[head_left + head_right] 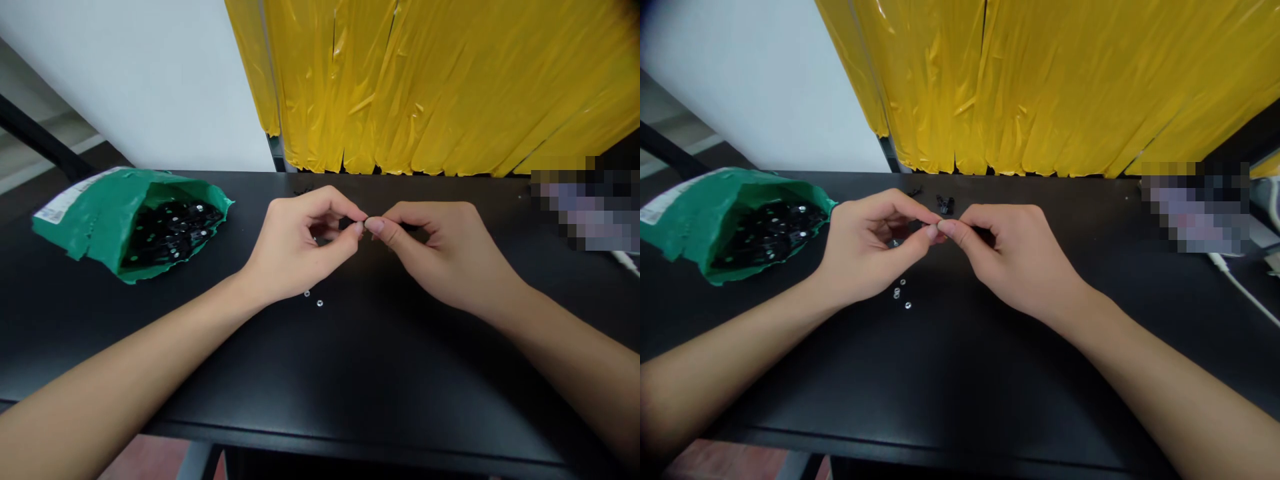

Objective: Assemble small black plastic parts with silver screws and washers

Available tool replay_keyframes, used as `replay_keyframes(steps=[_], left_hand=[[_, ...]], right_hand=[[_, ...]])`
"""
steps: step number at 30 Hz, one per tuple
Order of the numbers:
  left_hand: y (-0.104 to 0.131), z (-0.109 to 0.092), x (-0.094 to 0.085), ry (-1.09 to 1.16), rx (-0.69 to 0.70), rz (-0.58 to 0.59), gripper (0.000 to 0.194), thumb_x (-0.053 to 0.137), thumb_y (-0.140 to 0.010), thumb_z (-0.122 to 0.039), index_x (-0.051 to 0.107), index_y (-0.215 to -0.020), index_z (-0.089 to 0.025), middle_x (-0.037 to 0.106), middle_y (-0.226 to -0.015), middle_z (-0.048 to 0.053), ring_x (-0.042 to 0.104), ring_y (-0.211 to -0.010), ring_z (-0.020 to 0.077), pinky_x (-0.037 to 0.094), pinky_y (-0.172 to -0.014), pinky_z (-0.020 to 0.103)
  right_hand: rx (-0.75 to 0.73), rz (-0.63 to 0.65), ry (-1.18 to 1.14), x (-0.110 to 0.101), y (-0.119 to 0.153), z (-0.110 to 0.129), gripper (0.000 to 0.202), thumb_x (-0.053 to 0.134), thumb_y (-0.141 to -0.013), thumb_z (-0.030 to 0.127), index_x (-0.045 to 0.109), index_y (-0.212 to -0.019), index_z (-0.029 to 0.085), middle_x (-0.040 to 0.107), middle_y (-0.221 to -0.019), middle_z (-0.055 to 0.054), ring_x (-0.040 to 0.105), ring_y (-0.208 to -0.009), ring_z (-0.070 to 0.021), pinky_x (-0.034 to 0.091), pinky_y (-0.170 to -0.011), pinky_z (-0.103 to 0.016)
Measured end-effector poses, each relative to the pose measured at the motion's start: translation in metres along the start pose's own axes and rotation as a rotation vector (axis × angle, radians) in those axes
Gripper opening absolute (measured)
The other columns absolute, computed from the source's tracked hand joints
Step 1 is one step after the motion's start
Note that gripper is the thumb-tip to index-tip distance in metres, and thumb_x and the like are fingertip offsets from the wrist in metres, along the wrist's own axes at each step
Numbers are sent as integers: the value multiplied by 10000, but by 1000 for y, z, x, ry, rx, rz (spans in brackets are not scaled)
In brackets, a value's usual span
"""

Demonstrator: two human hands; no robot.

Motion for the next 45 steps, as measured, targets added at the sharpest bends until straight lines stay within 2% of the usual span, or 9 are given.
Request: replay_keyframes(steps=[4,8,12,17,21,27,35,40,45], left_hand=[[-1,0,-2,-12,42,-32,65,771,-858,-183,753,-920,-172,793,-829,15,764,-697,163,615,-596,251],[-1,-6,-6,-79,111,-87,65,772,-848,-170,756,-910,-178,794,-820,8,749,-669,150,613,-590,249],[0,-10,-7,-134,159,-115,57,771,-844,-169,757,-898,-181,783,-794,-9,712,-625,119,601,-575,227],[1,-9,-6,-139,161,-103,55,772,-843,-168,757,-895,-178,777,-786,-12,700,-613,111,605,-589,226],[0,-6,-6,-70,104,-106,56,776,-857,-175,754,-908,-176,783,-825,8,739,-673,142,599,-578,243],[-2,-2,-6,11,37,-73,69,780,-897,-222,749,-953,-196,780,-883,17,750,-698,156,596,-579,268],[-1,-2,-6,-13,99,-79,125,830,-885,-238,754,-983,-225,793,-937,-7,772,-802,171,663,-695,305],[-1,-11,-9,-39,201,-57,173,792,-922,-193,737,-1069,-266,809,-1094,0,793,-1016,221,685,-799,342],[-2,-16,-12,-13,237,-80,192,791,-926,-164,725,-1055,-289,815,-1018,-30,805,-915,186,677,-713,316]], right_hand=[[45,-60,-90,-4,-1,-5,189,732,-984,333,818,-855,224,711,-682,22,571,-612,-136,377,-577,-282],[138,-101,-312,-3,-1,-11,139,819,-916,323,827,-813,230,720,-683,22,616,-642,-140,434,-597,-268],[195,-103,-452,2,-1,-14,127,834,-904,344,837,-834,238,717,-693,16,632,-663,-145,462,-614,-272],[203,-96,-441,3,-1,-15,108,847,-896,327,835,-843,234,711,-692,21,618,-655,-133,470,-627,-268],[185,-96,-440,1,-1,-14,141,849,-895,325,810,-808,222,694,-684,26,608,-658,-126,475,-637,-261],[261,-86,-602,6,0,-20,176,849,-891,388,819,-825,227,670,-669,20,594,-648,-131,468,-605,-268],[272,-75,-636,8,1,-16,235,834,-904,406,792,-778,212,662,-665,18,573,-650,-126,451,-617,-271],[258,-61,-635,9,2,-12,249,805,-935,378,767,-757,208,653,-672,19,555,-650,-122,432,-618,-275],[247,-49,-695,10,2,-10,184,775,-959,317,780,-804,218,640,-671,20,564,-655,-132,440,-625,-283]])
Point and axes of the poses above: each hand's wrist, its own y-axis away from the middle knuckle, its own x-axis out of the palm, z = x × y, the point moved 6 cm from there along -y, towards the middle knuckle
